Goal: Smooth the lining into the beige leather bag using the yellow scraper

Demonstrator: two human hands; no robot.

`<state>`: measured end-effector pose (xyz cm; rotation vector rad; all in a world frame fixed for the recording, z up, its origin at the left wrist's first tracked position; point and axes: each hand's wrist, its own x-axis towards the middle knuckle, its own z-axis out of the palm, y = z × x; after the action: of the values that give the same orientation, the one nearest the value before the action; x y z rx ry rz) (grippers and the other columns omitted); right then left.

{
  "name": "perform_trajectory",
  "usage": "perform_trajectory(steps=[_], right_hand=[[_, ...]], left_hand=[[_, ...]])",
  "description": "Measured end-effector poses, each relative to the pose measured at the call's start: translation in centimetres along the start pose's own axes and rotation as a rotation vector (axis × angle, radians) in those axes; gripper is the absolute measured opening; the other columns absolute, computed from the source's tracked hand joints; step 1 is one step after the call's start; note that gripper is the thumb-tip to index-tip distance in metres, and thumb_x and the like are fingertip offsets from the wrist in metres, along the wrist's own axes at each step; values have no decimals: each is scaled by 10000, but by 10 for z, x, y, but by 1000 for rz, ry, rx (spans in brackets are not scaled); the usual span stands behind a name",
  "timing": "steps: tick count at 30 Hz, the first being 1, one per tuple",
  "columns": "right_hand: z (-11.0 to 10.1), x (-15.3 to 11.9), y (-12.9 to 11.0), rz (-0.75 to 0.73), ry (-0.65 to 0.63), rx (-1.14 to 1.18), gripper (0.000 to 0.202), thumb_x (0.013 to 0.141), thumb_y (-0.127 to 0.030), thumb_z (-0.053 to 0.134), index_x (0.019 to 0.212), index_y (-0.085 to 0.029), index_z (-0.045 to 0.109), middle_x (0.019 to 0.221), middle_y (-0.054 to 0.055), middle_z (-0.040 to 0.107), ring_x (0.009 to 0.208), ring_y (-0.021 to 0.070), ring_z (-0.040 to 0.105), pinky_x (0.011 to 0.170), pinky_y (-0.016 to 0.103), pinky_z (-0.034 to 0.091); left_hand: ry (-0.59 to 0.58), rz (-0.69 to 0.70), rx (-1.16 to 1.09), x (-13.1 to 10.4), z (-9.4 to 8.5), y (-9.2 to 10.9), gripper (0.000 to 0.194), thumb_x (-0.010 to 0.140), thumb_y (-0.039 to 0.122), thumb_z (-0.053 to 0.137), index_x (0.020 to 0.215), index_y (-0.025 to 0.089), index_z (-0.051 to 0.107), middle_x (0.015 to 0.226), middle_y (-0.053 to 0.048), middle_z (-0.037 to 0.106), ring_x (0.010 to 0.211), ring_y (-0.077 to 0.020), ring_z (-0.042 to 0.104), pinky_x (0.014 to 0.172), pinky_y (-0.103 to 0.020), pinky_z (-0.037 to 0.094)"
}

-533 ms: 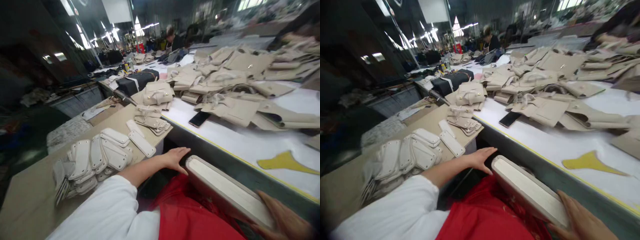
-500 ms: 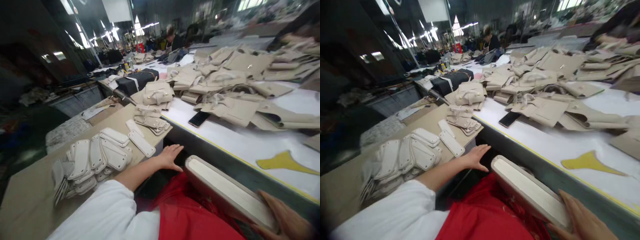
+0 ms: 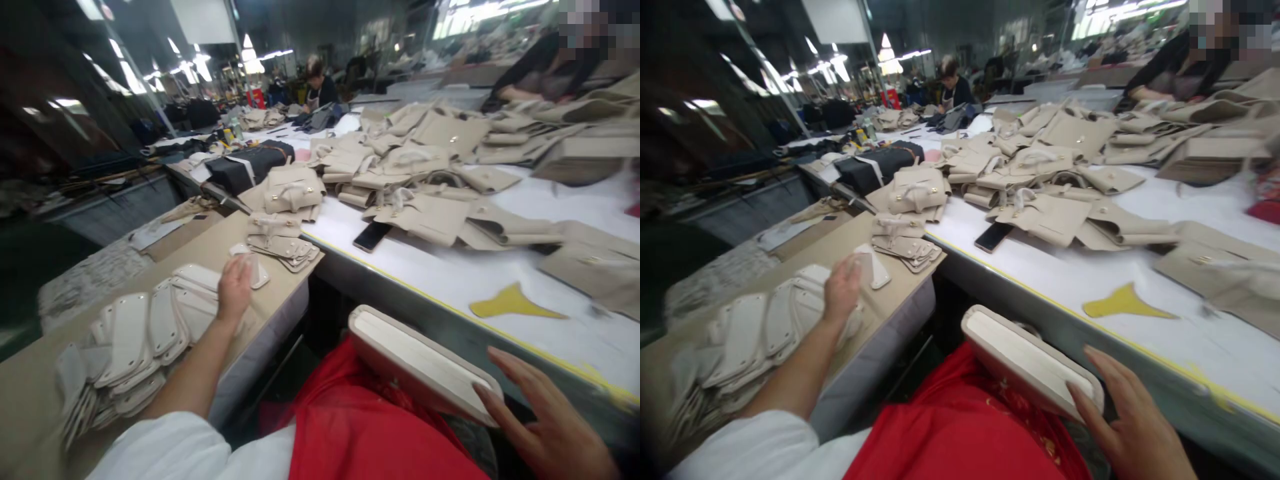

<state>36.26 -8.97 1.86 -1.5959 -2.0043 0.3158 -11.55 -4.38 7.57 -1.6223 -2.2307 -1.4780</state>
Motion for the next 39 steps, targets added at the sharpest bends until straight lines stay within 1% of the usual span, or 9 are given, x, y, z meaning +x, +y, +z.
perform_trajectory(steps=[2, 4, 8, 11, 14, 20, 25, 33, 39], right_hand=[[-10, -1, -29, 122, -62, 155, 455, 802, -522, 484, 1176, -262, 477, 1159, 111, 563, 1039, 245, 558, 884, 398, 472], [-11, -1, -51, 305, -159, 422, 449, 811, -516, 474, 1159, -232, 480, 1160, 105, 559, 962, 223, 597, 848, 378, 495], [-1, -7, -59, 685, -313, 1029, 478, 835, -556, 396, 1122, -184, 486, 1023, 112, 613, 704, 176, 640, 593, 308, 544], [4, -22, -47, 830, -171, 1232, 363, 809, -503, 494, 920, -163, 553, 718, 46, 626, 543, 120, 586, 476, 218, 487], [4, -35, -33, 933, 17, 1379, 323, 781, -484, 543, 854, -169, 545, 684, 20, 608, 503, 88, 552, 432, 178, 445], [-2, -38, -11, 858, -83, 988, 317, 781, -457, 539, 677, -158, 537, 489, -28, 534, 401, 70, 484, 399, 165, 381], [-7, -34, 5, 788, -90, 771, 295, 794, -393, 525, 629, -150, 551, 520, -24, 538, 406, 51, 425, 400, 165, 314], [-8, -38, 18, 738, -122, 539, 267, 772, -365, 525, 625, -151, 588, 585, -11, 571, 546, 86, 481, 504, 183, 354], [-7, -37, 22, 715, -151, 495, 288, 782, -379, 514, 625, -149, 589, 608, -3, 592, 568, 95, 503, 522, 189, 356]], left_hand=[[-13, -186, -462, -4, -3, 34, 372, 836, 407, 485, 1115, 187, 592, 1034, -66, 647, 960, -205, 599, 854, -347, 487], [-143, -380, -752, -15, 7, 64, 373, 764, 394, 597, 1088, 210, 610, 960, -39, 670, 859, -192, 627, 736, -300, 532], [-518, -654, -911, -54, 53, 97, 431, 691, 370, 683, 1081, 195, 624, 917, -44, 681, 779, -184, 638, 630, -247, 543], [-748, -748, -887, -82, 89, 101, 518, 674, 394, 696, 1132, 174, 596, 928, -67, 677, 785, -190, 640, 616, -230, 540], [-852, -773, -821, -97, 111, 99, 554, 652, 413, 711, 1134, 166, 593, 949, -74, 672, 805, -199, 638, 612, -222, 538], [-891, -753, -704, -103, 133, 101, 520, 630, 444, 722, 1066, 179, 620, 925, -45, 674, 791, -169, 630, 606, -183, 518], [-937, -670, -611, -107, 142, 102, 496, 647, 463, 699, 1023, 148, 621, 844, -47, 675, 769, -196, 627, 657, -261, 527], [-976, -223, -73, -102, 141, 105, 441, 695, 520, 612, 992, 195, 641, 848, -27, 669, 741, -196, 611, 576, -224, 482], [-962, -103, 30, -101, 143, 108, 482, 702, 529, 594, 1095, 250, 591, 877, -21, 664, 756, -189, 619, 597, -212, 462]])
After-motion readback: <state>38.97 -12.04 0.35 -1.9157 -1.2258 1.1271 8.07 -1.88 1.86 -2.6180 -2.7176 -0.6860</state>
